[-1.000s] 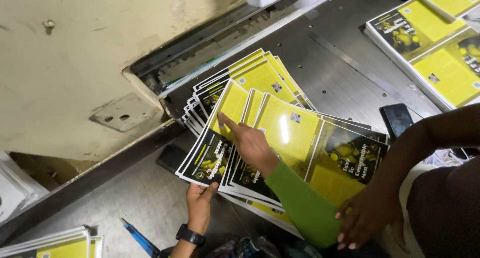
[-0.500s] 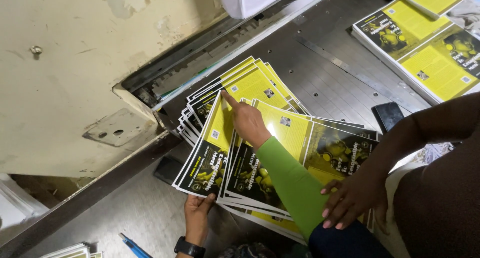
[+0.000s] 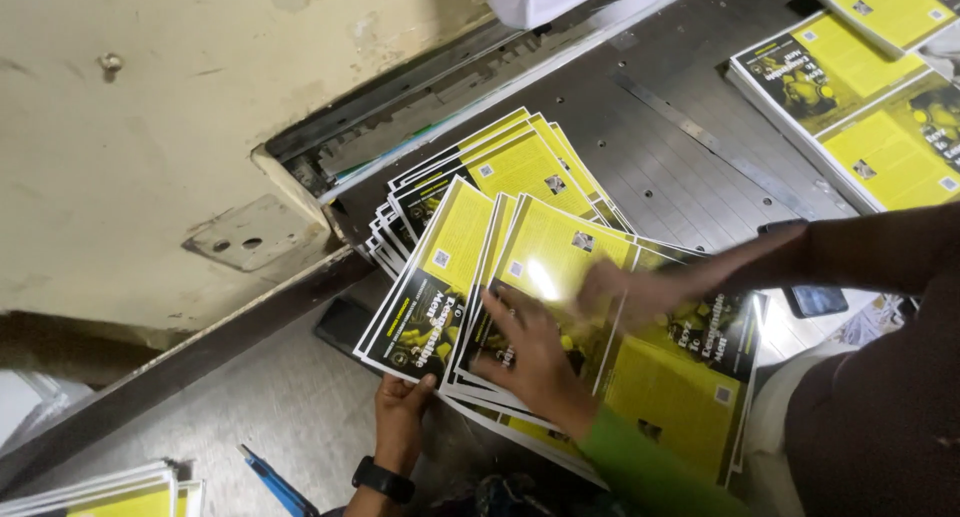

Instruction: Manually trimming the edges of printed book covers using a hand-held blade on a production table.

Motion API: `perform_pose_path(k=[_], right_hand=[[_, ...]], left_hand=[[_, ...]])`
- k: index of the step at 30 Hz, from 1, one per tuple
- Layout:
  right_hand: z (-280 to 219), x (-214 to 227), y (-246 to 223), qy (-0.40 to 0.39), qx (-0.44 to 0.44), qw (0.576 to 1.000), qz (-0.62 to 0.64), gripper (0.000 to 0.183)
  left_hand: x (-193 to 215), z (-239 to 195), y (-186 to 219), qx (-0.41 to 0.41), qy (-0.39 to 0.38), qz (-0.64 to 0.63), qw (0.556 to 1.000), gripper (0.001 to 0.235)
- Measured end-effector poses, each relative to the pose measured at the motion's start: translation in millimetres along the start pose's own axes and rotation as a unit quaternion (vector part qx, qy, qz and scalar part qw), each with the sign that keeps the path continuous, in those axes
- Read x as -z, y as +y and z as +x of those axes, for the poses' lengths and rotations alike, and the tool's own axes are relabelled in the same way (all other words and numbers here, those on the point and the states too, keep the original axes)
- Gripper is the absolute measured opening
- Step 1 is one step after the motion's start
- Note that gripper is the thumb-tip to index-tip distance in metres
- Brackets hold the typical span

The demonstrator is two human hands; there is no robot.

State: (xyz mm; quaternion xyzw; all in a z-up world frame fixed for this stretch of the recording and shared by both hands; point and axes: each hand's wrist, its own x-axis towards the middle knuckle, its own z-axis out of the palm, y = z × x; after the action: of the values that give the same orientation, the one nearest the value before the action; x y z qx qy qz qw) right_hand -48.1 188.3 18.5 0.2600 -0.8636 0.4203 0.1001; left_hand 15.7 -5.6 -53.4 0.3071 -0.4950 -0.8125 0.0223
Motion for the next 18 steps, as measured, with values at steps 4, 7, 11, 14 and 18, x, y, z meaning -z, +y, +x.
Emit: perform_pose_path(k=[4, 7, 11, 14, 18], right_hand=[[-43, -9, 17, -0.199, -0.047, 0.975, -0.091, 0.111], [-56, -10, 24, -0.246, -0.115, 0.959, -0.086, 0.104], [-59, -7, 26, -0.285, -0.136, 0.942, -0.118, 0.110], [-62, -7, 29, -0.291, -0.116, 0.942, -0.120, 0.111], [-63, -9, 26, -0.302, -0.117, 0.937, -0.134, 0.121]], left_hand=[[6, 7, -13, -0.026, -0.044, -0.032, 0.998, 0.046], [16, 12, -31, -0.033, -0.025, -0.048, 0.998, 0.020], [7, 0, -17, -0.012, -0.044, -0.067, 0.997, 0.033], [9, 0, -19, -0.014, -0.057, -0.089, 0.994, 0.045], [19, 5, -35, -0.036, -0.074, -0.089, 0.993, 0.031]])
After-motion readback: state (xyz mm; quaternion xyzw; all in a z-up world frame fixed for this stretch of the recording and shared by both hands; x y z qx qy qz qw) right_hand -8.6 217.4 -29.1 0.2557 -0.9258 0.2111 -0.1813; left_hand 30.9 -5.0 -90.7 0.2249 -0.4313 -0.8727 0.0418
